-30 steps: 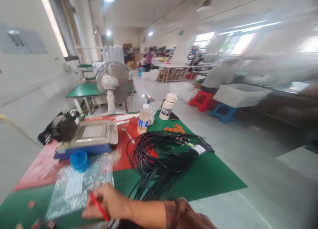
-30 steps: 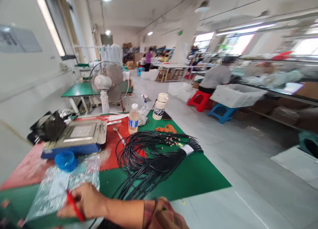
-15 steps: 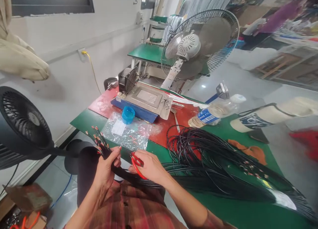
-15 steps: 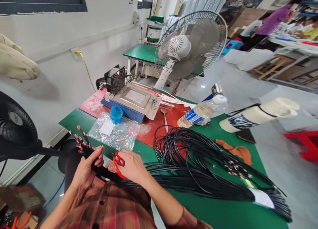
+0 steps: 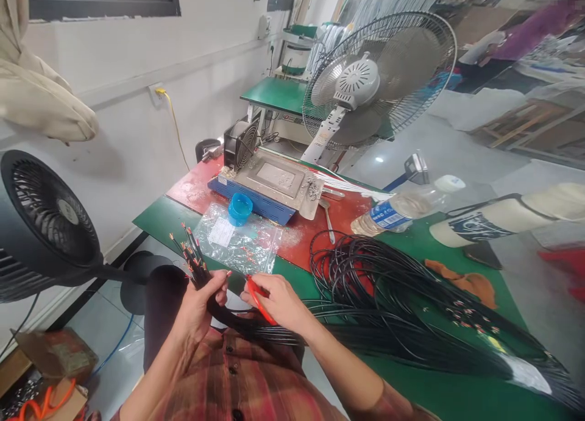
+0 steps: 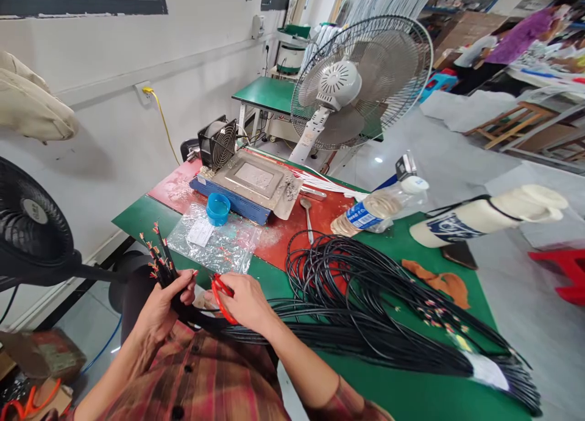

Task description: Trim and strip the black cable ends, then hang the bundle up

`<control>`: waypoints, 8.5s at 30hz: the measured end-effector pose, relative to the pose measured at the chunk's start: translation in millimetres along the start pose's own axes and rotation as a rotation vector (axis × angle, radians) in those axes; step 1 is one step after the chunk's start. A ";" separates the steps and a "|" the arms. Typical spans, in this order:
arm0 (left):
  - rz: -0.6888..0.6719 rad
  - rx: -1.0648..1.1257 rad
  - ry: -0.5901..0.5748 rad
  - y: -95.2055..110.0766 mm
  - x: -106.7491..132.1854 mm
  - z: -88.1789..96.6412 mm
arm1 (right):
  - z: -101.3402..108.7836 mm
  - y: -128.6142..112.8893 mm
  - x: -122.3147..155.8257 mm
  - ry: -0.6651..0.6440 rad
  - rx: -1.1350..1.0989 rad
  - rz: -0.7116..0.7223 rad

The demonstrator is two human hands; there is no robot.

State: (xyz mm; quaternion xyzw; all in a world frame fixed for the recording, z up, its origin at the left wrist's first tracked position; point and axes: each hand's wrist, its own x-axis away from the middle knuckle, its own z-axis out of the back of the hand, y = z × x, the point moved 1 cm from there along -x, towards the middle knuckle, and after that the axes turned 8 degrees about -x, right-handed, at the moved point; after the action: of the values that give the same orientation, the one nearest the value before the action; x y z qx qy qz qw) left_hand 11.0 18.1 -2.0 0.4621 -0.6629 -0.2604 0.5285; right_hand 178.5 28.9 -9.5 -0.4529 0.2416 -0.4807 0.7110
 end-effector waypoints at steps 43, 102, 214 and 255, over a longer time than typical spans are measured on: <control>-0.111 -0.033 0.081 -8.6 -2.6 2.8 | -4.6 -6.9 -2.1 -0.056 0.026 0.006; -0.052 0.011 -0.112 -2.4 -6.7 2.1 | -27.4 -7.8 -33.8 -0.062 -1.165 -0.339; -0.194 -0.120 -0.195 -10.7 -5.8 6.8 | -21.2 -15.1 -20.2 -0.022 -1.084 -0.274; -0.161 -0.079 -0.197 -7.3 -7.1 3.2 | -25.8 -19.7 -24.5 0.040 -1.158 -0.303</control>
State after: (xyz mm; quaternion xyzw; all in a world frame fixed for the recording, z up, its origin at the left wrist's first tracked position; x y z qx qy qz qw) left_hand 10.6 20.7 -12.3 0.4648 -0.6614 -0.3722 0.4561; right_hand 139.0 37.9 -6.6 -0.7869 0.4102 -0.3755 0.2674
